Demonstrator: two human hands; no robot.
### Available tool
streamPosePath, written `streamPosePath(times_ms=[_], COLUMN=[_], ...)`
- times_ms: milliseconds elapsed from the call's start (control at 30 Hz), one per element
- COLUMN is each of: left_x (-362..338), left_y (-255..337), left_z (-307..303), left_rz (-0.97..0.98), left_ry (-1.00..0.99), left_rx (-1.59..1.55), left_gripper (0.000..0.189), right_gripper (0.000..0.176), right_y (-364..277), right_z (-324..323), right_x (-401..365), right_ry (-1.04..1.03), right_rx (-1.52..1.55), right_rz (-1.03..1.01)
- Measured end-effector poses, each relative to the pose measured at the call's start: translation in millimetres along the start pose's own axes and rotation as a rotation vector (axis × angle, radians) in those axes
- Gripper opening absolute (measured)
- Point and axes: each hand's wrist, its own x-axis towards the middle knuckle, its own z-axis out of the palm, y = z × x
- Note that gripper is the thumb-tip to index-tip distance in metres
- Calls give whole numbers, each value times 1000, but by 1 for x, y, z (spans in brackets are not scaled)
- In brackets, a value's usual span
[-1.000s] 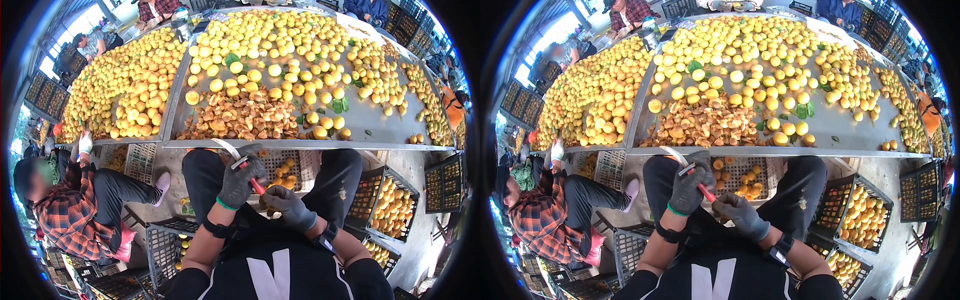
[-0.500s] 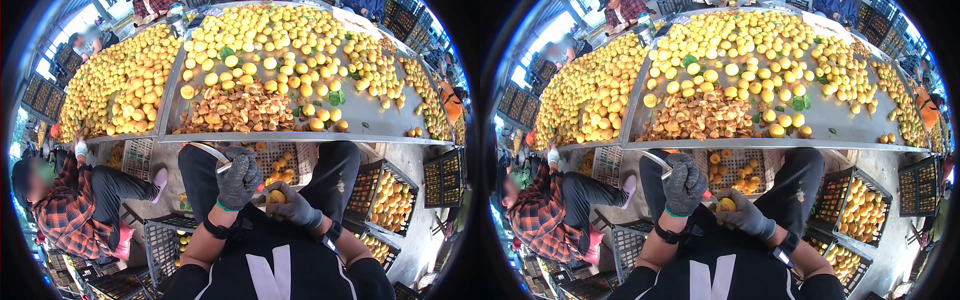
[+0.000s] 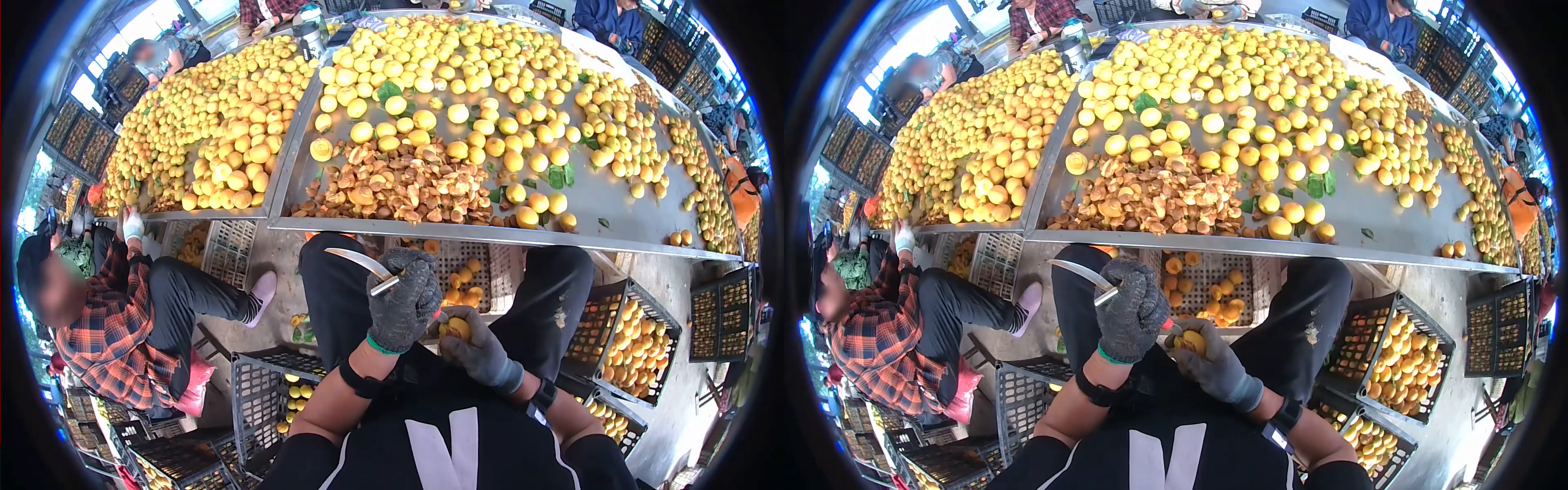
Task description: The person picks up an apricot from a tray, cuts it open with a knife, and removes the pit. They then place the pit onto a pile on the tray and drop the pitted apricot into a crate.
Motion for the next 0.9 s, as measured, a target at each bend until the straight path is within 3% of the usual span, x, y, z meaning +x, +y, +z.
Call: streamPosePath(times_ms=[167, 233, 367, 433, 467, 600, 667, 733, 767, 833, 900], left_x=[-2, -2, 0, 1, -1, 1, 1, -2, -3, -3, -2], left_y=[-1, -3, -3, 0, 1, 6, 5, 5, 5, 2, 0], left_z=[8, 4, 2, 8, 11, 13, 14, 21, 24, 28, 28], left_rz=[-130, -175, -227, -231, -237, -292, -349, -313, -292, -272, -274], left_ry=[171, 161, 131, 148, 168, 136, 149, 132, 162, 189, 203], left_rx=[-165, -160, -180, -142, -106, -226, -62, -23, -3, 13, 17], left_gripper=[5, 5, 4, 5, 7, 8, 8, 8, 8, 8, 10], right_gripper=[37, 38, 40, 43, 43, 40, 39, 36, 36, 40, 42], right_y=[-9, -3, -10, -9, -11, -28, -32, -34, -29, -17, -20], right_z=[1, -5, 0, 5, 5, -3, -3, 5, 7, 9, 9], right_x=[-2, -4, -2, -4, -6, -1, -1, -2, -2, -2, -3], right_ry=[25, -105, -99, -36, -31, -157, -219, -27, -25, 62, 76], right_rx=[-235, 458, 557, 65, 67, 481, 606, 334, 337, -294, -376], right_rz=[-95, 180, 205, -25, -21, 179, 254, 337, 336, -106, -195])
